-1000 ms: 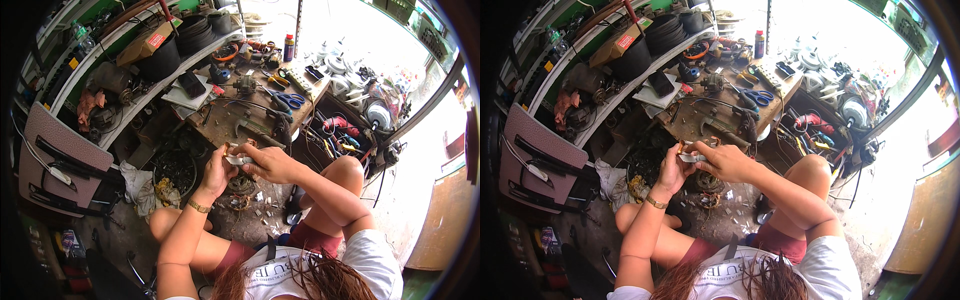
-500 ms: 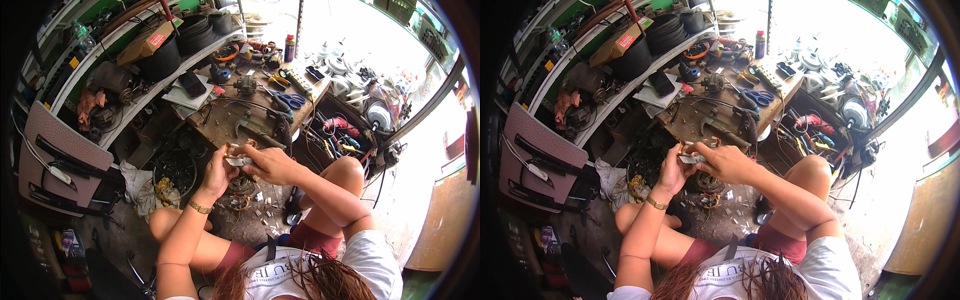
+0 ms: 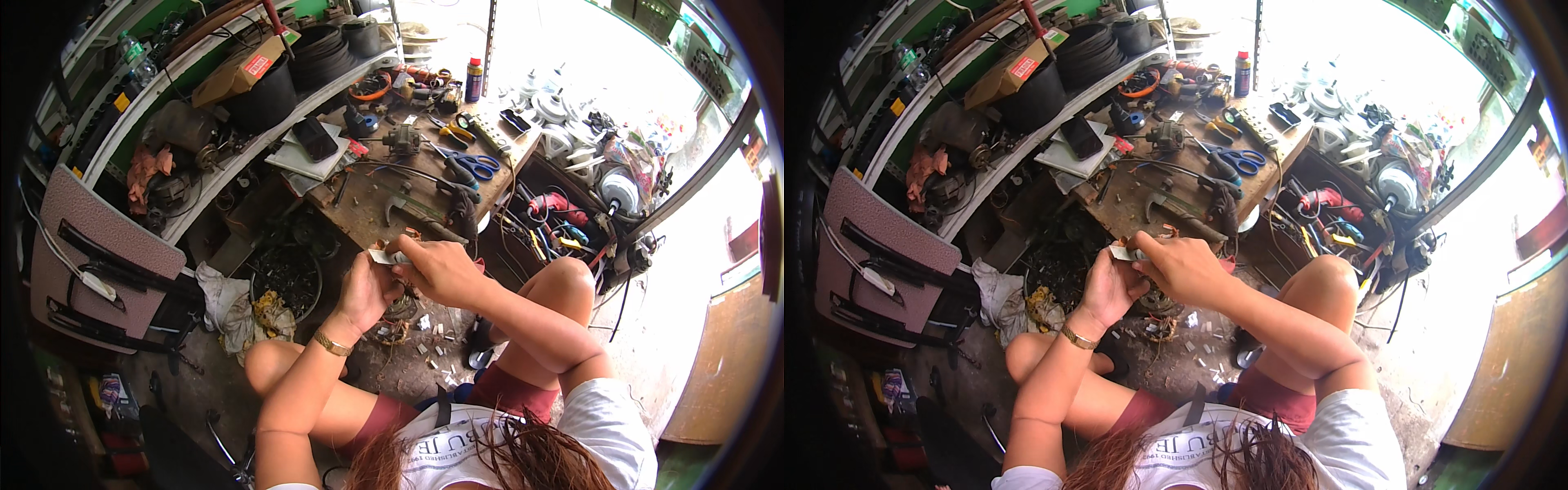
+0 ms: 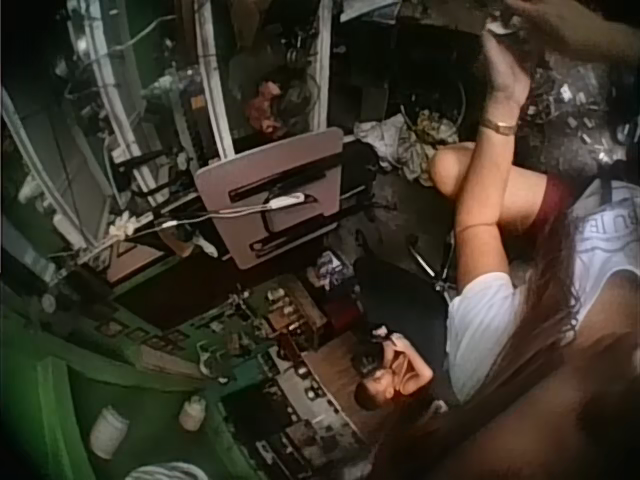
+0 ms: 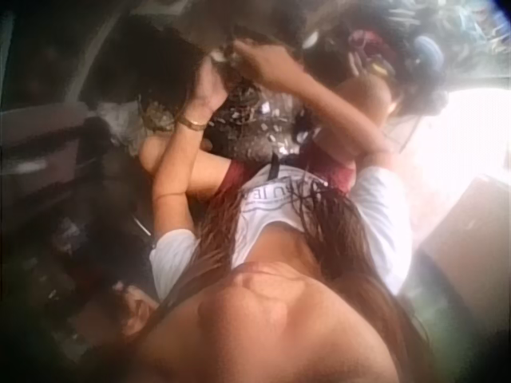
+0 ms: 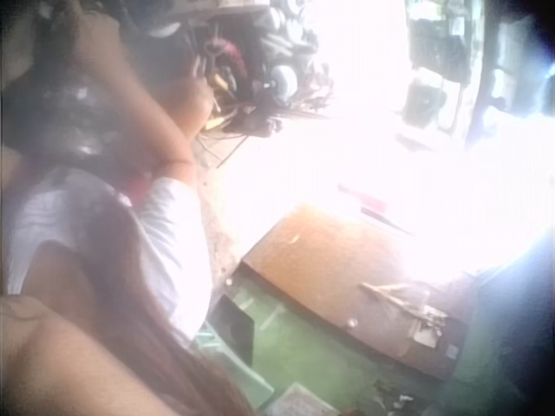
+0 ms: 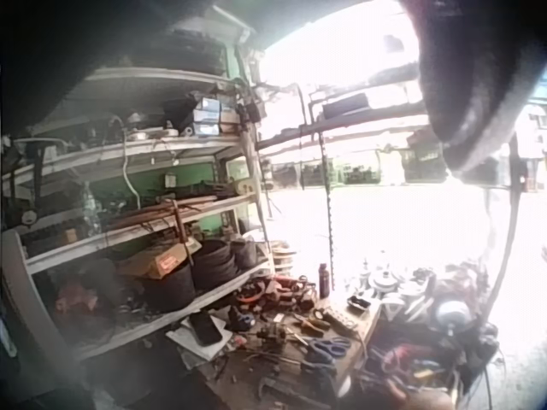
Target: The person works on a motor coil with their hands, peeling back tape and separating copper wires from the core.
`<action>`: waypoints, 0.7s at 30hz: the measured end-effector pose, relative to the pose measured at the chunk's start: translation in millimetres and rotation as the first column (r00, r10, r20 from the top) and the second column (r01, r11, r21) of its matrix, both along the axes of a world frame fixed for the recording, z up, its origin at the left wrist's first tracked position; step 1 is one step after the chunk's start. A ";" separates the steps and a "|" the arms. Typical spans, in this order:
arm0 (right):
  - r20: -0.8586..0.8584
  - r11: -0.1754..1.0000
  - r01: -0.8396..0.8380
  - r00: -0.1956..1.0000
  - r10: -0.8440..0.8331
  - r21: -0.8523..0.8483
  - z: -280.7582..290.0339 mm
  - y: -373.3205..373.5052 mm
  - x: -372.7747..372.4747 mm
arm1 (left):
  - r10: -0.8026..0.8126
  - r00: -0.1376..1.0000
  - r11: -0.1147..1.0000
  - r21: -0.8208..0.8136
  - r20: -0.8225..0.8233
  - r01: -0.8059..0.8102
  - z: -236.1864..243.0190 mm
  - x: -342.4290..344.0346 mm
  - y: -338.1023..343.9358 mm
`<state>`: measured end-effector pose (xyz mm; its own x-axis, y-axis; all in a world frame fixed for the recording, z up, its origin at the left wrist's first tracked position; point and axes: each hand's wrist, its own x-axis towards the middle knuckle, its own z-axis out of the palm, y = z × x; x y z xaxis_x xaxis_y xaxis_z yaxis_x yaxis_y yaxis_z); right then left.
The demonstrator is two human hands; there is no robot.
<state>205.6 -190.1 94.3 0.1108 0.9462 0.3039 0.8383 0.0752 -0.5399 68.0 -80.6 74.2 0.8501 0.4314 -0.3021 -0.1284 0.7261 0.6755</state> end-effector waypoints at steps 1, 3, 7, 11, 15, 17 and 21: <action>-0.117 1.000 -0.022 0.993 0.021 -0.001 -4.4 1.8 2.6 | 0.000 1.000 1.000 0.011 0.023 0.000 -0.5 0.3 -1.8; -0.345 0.998 -0.069 0.936 0.068 0.009 -12.3 8.7 9.6 | 0.000 1.000 0.998 0.070 0.019 -0.001 -6.9 2.4 6.5; -0.802 0.994 -0.104 0.593 0.077 0.018 -9.2 9.6 14.1 | 0.078 0.996 0.922 0.377 0.033 -0.084 -8.4 -0.8 13.8; -0.688 0.872 -0.412 0.714 0.130 -0.263 6.0 -0.4 35.5 | 0.152 0.988 0.821 0.552 0.030 -0.143 -5.4 -2.1 14.2; -0.516 0.986 -0.096 0.856 0.012 -0.136 -5.7 0.3 30.4 | 0.152 0.988 0.618 0.778 0.021 -0.112 -8.1 -1.6 10.0; -0.544 0.998 -0.056 0.837 0.063 0.029 -7.6 1.9 20.2 | 0.178 0.983 0.470 0.873 0.048 -0.128 -10.2 1.5 7.6; -0.489 0.999 -0.043 0.871 0.043 0.011 18.0 -3.8 11.1 | 0.234 0.971 0.398 0.907 0.045 -0.138 -10.0 3.7 6.5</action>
<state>216.7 -193.9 112.4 0.2042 0.9536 0.2213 0.4636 0.1049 -0.8798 71.8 -74.1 64.1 0.7076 0.6385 0.3027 -0.0935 -0.3400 0.9358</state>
